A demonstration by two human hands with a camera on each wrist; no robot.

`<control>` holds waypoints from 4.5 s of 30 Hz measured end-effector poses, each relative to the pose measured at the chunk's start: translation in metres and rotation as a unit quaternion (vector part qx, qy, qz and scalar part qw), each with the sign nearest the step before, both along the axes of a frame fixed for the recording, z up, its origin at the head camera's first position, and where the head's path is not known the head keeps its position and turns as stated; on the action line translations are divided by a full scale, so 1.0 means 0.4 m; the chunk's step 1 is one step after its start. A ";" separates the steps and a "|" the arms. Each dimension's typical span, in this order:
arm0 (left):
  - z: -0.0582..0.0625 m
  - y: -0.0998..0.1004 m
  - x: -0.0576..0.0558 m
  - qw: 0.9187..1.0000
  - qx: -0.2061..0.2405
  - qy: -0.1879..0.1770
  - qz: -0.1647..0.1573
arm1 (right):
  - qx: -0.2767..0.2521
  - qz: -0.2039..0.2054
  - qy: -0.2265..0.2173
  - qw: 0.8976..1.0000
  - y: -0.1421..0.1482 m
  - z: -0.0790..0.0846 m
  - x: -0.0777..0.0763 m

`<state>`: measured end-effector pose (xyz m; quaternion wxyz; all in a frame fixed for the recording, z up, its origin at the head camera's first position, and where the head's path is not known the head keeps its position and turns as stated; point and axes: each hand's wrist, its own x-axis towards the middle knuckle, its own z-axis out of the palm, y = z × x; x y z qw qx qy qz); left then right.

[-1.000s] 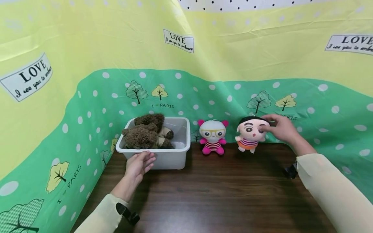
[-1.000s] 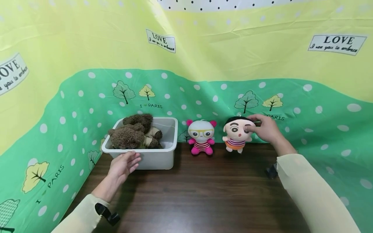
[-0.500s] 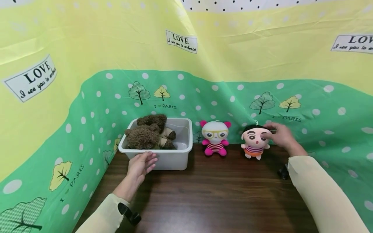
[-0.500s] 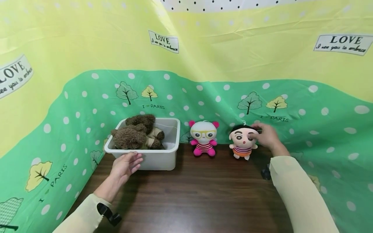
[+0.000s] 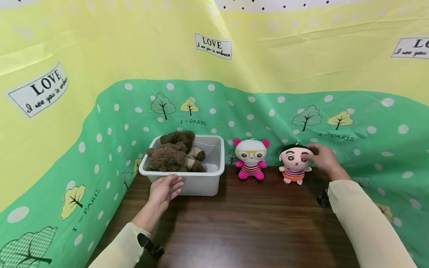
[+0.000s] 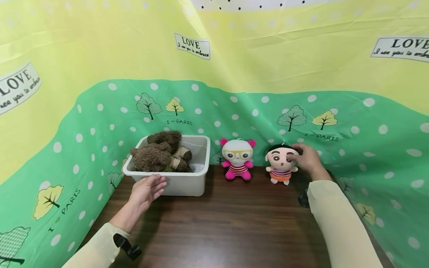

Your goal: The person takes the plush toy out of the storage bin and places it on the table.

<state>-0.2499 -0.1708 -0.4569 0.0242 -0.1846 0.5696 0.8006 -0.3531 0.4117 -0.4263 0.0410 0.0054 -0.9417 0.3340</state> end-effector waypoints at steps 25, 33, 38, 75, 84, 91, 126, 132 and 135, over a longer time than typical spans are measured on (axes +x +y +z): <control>-0.001 0.001 0.005 1.000 0.006 0.002 -0.003 | 0.024 0.013 -0.001 1.000 -0.004 0.035 0.031; -0.001 0.002 0.002 1.000 0.004 0.003 -0.003 | 0.038 0.061 0.022 0.997 -0.027 0.086 0.050; 0.004 -0.001 -0.003 1.000 0.003 0.006 -0.003 | 0.036 0.082 0.030 0.996 -0.069 0.143 0.060; 0.006 0.005 -0.007 1.000 0.009 0.001 -0.003 | -0.145 0.285 -0.016 0.947 -0.744 0.204 -0.037; 0.005 -0.001 -0.007 1.000 0.011 0.002 0.003 | -0.145 0.308 -0.039 0.940 -0.891 0.156 -0.044; 0.007 0.001 -0.006 1.000 0.011 0.000 0.002 | -0.083 0.311 -0.050 0.945 -0.970 0.129 -0.039; -0.003 -0.003 -0.018 1.000 0.017 0.004 0.004 | -0.190 0.270 -0.136 0.934 -1.092 0.097 -0.045; -0.001 -0.003 -0.016 1.000 0.016 0.006 -0.001 | -0.229 0.271 -0.150 0.923 -1.088 0.121 -0.052; 0.001 -0.003 -0.016 1.000 0.016 0.006 -0.002 | -0.232 0.275 -0.155 0.920 -1.084 0.135 -0.053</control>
